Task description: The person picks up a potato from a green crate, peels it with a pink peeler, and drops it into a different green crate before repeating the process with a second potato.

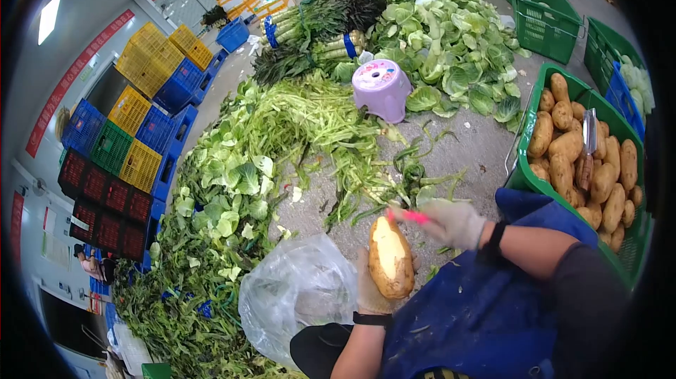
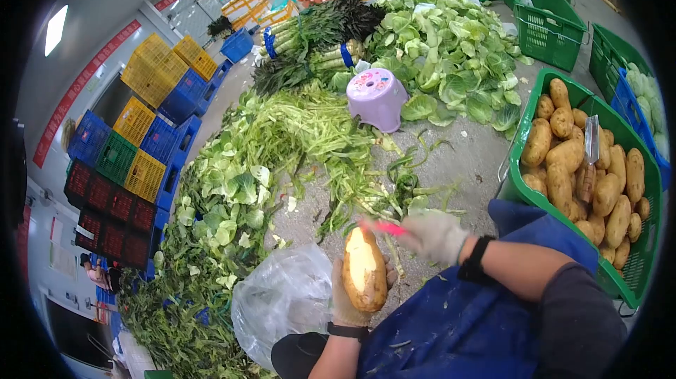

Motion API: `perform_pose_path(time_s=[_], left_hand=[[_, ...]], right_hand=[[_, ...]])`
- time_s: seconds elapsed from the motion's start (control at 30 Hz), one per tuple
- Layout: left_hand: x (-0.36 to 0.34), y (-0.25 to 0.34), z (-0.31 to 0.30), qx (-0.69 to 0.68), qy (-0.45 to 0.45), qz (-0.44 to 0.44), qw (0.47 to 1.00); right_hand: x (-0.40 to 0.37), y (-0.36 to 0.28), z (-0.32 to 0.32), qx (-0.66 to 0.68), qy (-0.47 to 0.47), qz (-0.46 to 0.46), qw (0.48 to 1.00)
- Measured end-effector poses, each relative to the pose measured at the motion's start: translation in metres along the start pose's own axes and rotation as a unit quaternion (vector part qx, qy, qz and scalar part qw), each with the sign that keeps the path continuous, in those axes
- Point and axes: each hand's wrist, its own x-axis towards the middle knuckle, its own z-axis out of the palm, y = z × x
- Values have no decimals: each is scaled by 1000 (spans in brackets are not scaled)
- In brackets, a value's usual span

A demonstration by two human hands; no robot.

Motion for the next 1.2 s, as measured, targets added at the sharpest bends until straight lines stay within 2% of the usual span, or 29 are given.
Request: perform_pose_path(time_s=[0.03,0.1,0.13,0.17,0.2,0.27,0.3,0.33,0.4,0.43,0.47,0.53,0.57,0.6,0.67,0.73,0.8,0.83,0.87,0.93,0.97,1.07,1.1,1.13,1.2], left_hand=[[1,1,0,3,24,12,1000],[0,-2,-5,-2,56,25,998],[0,-3,-10,-20,-3,2,1000],[-1,-3,-9,-35,-63,-22,997],[-1,-4,-5,-32,-66,-24,997],[-2,-3,7,23,-13,18,999],[1,-2,8,-23,-59,-15,998],[1,-3,7,-27,-57,-15,998],[-2,-6,2,-18,-3,-37,999],[-1,-6,4,-8,-19,-48,999],[0,-3,5,-3,-22,-49,999],[0,-2,5,-15,-44,-58,997],[-1,-6,4,-25,-53,-61,996],[-3,-9,3,-28,-49,-62,996],[-1,-8,4,-11,26,-45,999],[2,-4,13,-13,4,-40,999],[-2,-8,17,-38,-24,-27,999],[-4,-9,16,-18,24,-31,999],[-4,-10,13,-17,26,-33,999],[4,-10,6,-1,8,-35,999],[4,-12,7,21,-2,-14,1000],[4,-11,5,-4,0,-33,999],[1,-14,3,-3,4,-38,999],[2,-14,0,16,0,-43,999],[2,-10,10,37,-8,-41,998]], right_hand=[[-13,-11,-4,-34,-51,-48,997],[-15,-16,2,-32,-81,-83,993],[-21,-18,6,-27,-104,-108,988],[-15,-8,12,0,-34,-36,999],[-14,-1,9,-1,-30,-35,999],[-7,3,1,-9,-19,-30,999],[-12,-1,0,-7,-45,-111,993],[-9,4,5,-7,-49,-109,993],[-4,12,19,22,17,-21,999],[6,14,10,-63,-74,92,991],[4,13,10,-63,-68,91,991],[-8,5,7,8,-19,-119,993],[-13,-14,-7,4,-78,-74,994],[-10,-6,-2,6,-82,-72,994],[3,10,5,-86,-49,78,992],[-2,4,-3,-58,-42,41,997],[-14,-13,-3,14,-87,-99,991],[-15,-2,14,23,5,-86,996],[-12,0,13,25,6,-84,996],[2,4,1,-86,-70,37,993],[-5,2,1,-24,-27,-21,999],[-16,-9,1,12,-42,-63,997],[-7,8,11,-16,-21,30,999],[-8,13,7,-15,-17,31,999],[-6,7,-7,78,-16,66,995]])
